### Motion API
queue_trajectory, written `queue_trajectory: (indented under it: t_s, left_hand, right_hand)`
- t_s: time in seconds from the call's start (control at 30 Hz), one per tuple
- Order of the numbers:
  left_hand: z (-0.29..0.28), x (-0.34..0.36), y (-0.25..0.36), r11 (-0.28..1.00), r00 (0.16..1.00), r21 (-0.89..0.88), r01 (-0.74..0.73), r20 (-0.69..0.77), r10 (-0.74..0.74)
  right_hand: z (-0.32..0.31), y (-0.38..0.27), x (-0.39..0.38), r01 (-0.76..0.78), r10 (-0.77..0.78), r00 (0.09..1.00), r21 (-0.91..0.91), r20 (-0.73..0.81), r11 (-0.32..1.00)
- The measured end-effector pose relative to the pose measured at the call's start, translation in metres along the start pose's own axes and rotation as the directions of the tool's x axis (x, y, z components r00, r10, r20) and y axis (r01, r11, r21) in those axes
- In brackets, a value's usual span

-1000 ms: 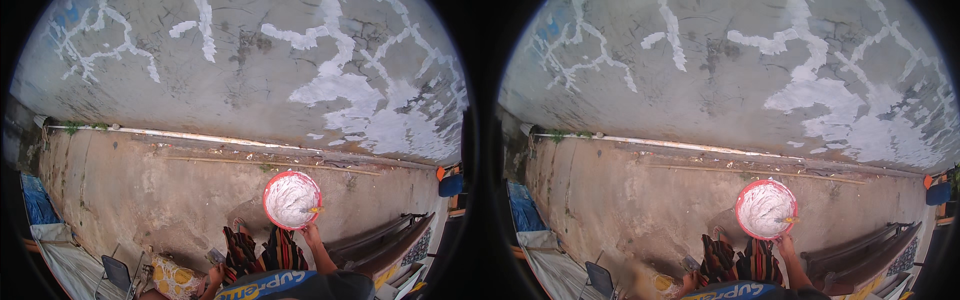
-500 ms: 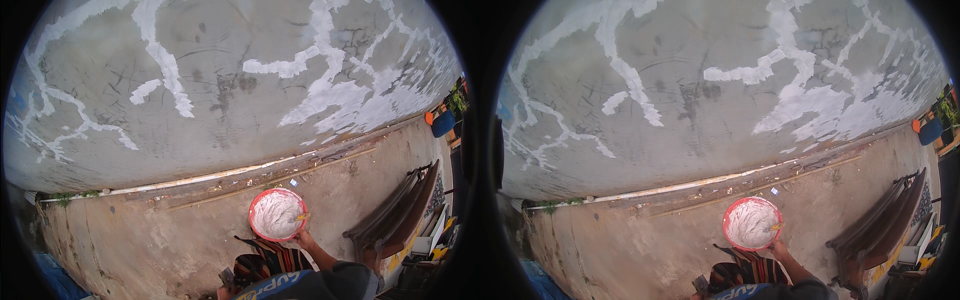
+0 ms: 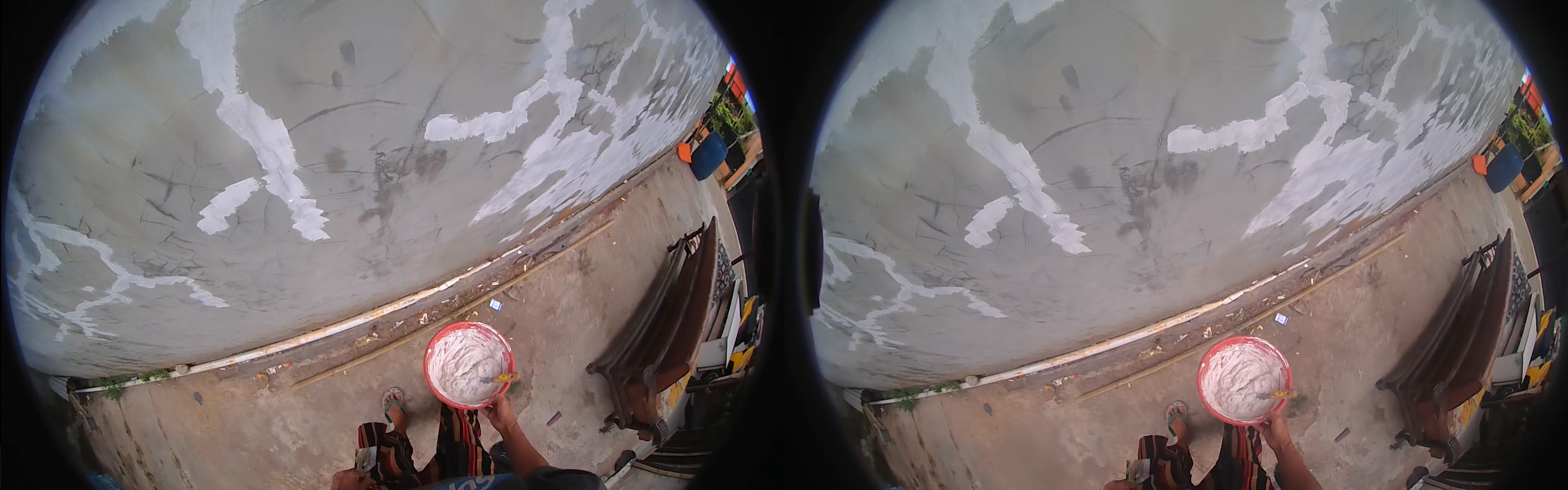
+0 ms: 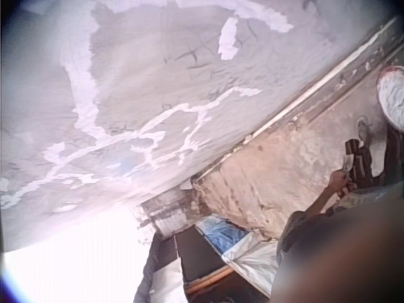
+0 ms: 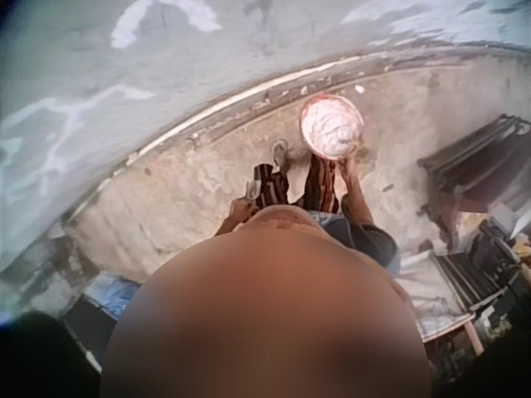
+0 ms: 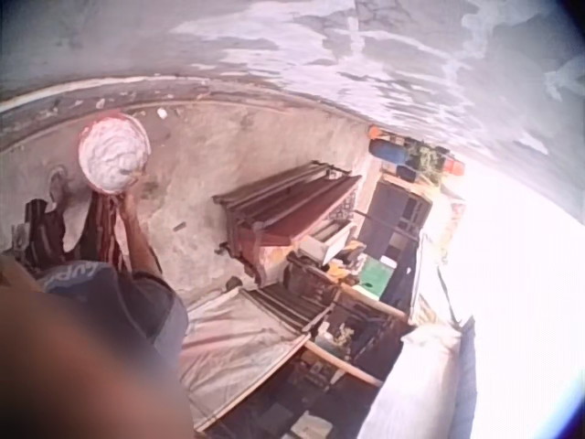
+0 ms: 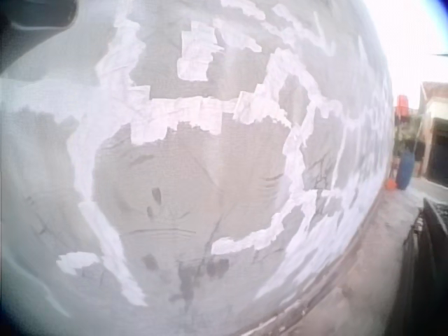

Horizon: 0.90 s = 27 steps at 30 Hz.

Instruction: The person mixes a white substance in a red bowl using a small tool, then scoops the mixture onto a trowel and applies it to a cracked wall surface.

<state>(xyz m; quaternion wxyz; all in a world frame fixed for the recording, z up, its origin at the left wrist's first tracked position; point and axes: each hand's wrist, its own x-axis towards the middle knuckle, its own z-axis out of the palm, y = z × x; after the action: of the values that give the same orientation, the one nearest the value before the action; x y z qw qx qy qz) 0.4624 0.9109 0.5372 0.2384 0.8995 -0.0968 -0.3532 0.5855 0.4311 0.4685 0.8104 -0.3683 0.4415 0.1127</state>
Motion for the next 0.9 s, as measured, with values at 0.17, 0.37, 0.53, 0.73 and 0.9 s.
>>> queue_trajectory:
  t_s: [0.17, 0.37, 0.53, 0.73, 0.9]
  left_hand:
    - [-0.126, 0.070, 0.047, 0.995, 0.987, 0.067, -0.081, -0.132, 0.089]
    - [-0.241, 0.216, 0.059, 0.802, 0.769, 0.542, -0.252, -0.390, 0.506]
    - [-0.309, 0.323, 0.071, 0.463, 0.440, 0.853, -0.239, -0.330, 0.835]
    - [-0.348, 0.424, 0.038, 0.261, 0.159, 0.957, -0.126, -0.241, 0.958]
    - [-0.366, 0.479, -0.032, 0.386, -0.149, 0.922, -0.019, -0.384, 0.911]
  right_hand:
    - [0.005, 0.015, 0.022, -0.006, 0.010, 0.994, 0.037, -0.111, 0.999]
    - [-0.057, 0.064, 0.150, 0.032, -0.029, 0.991, 0.028, -0.132, 0.999]
    - [-0.129, 0.118, 0.265, 0.123, -0.120, 0.980, 0.012, -0.161, 0.992]
    - [-0.170, 0.123, 0.355, 0.194, -0.171, 0.951, 0.069, -0.256, 0.979]
    - [-0.221, 0.132, 0.422, 0.270, -0.249, 0.954, 0.124, -0.165, 0.955]
